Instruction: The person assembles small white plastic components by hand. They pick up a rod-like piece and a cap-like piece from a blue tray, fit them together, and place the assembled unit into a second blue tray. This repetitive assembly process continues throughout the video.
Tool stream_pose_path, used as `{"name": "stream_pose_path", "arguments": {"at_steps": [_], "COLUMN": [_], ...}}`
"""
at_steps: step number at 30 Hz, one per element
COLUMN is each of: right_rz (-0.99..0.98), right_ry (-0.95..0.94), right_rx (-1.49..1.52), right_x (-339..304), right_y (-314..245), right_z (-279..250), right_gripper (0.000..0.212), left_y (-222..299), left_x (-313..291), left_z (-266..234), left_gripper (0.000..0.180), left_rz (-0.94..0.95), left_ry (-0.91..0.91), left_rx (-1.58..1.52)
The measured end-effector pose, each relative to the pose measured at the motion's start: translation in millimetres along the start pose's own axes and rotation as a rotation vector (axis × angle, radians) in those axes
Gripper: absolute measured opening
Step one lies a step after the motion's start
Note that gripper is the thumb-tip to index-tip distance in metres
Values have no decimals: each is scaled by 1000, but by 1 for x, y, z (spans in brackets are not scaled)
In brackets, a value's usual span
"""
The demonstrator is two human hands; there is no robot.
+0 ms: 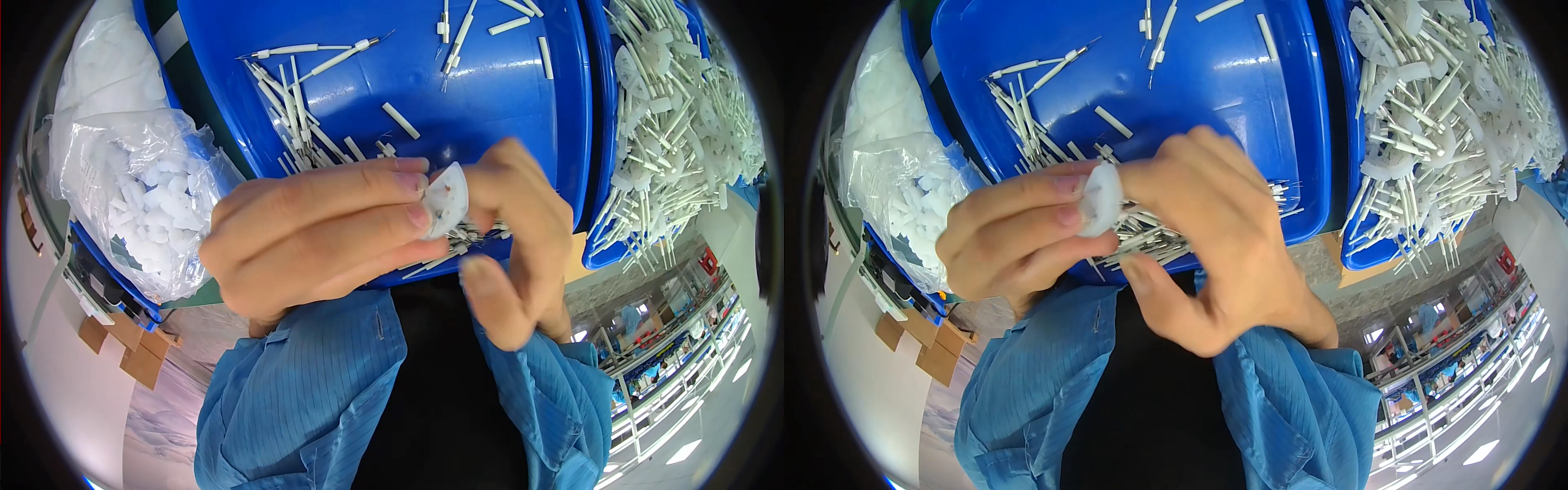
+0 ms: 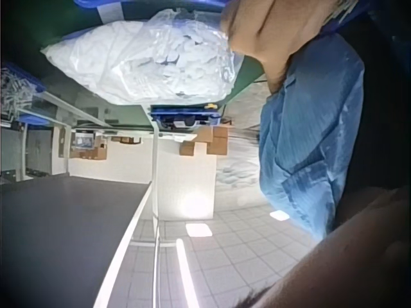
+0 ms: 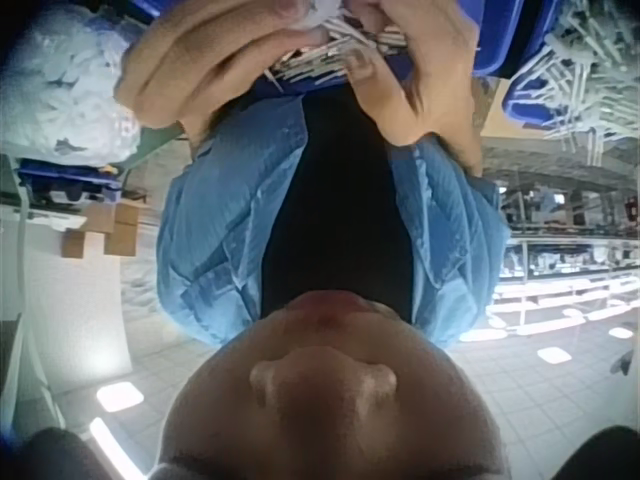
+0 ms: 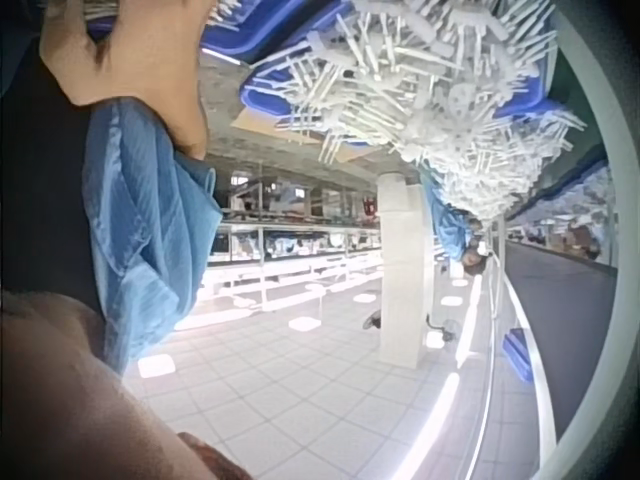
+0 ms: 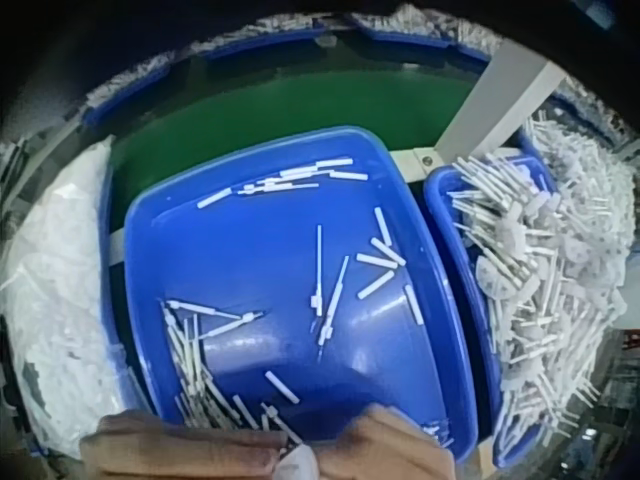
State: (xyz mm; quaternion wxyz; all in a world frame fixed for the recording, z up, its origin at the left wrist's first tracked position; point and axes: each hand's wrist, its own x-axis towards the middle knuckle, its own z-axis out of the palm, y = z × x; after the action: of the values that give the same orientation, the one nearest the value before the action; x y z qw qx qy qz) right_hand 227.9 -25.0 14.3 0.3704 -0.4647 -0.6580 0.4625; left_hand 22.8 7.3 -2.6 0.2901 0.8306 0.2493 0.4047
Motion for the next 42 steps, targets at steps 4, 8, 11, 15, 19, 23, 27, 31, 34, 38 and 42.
{"name": "stream_pose_path", "arguments": {"at_steps": [4, 8, 11, 15, 19, 23, 27, 31, 34, 38, 42], "right_rz": [151, 189, 266, 196, 195, 169, 160, 139, 94, 100, 81], "right_ry": [60, 60, 23, 33, 55, 91, 98, 64, 57, 29, 11], "right_rx": [114, 207, 165, 81, 83, 67, 39, 3, -20, 30, 52], "right_x": [2, 2, 1, 2, -2, -2, -2, -4, -5, -6, -4], "right_y": [-11, -11, -13, -8, -7, -6, -4, -2, -2, 0, 0], "right_z": [6, 6, 3, 8, 11, 13, 11, 10, 15, 14, 13], "right_gripper": [22, 20, 18, 19, 21, 22, 23, 24, 24, 25, 26], "left_y": [0, 2, 1, -4, -6, -10, -7, 1, -11, -11, -5], "left_x": [-1, 1, 1, 4, 5, 0, 4, 10, 7, 3, 4], "left_z": [6, 4, 4, 5, 6, 2, 4, 5, 4, 7, 6], "left_gripper": [39, 35, 36, 37, 37, 37, 37, 37, 38, 42, 43], "left_rz": [-38, -91, -144, -156, -144, 7, -96, -279, -168, -167, -251], "left_ry": [91, 114, 116, 78, 87, 52, 62, 93, 39, 68, 106], "left_rx": [35, -28, -52, -70, -87, 10, 7, -104, -143, -164, -167]}}
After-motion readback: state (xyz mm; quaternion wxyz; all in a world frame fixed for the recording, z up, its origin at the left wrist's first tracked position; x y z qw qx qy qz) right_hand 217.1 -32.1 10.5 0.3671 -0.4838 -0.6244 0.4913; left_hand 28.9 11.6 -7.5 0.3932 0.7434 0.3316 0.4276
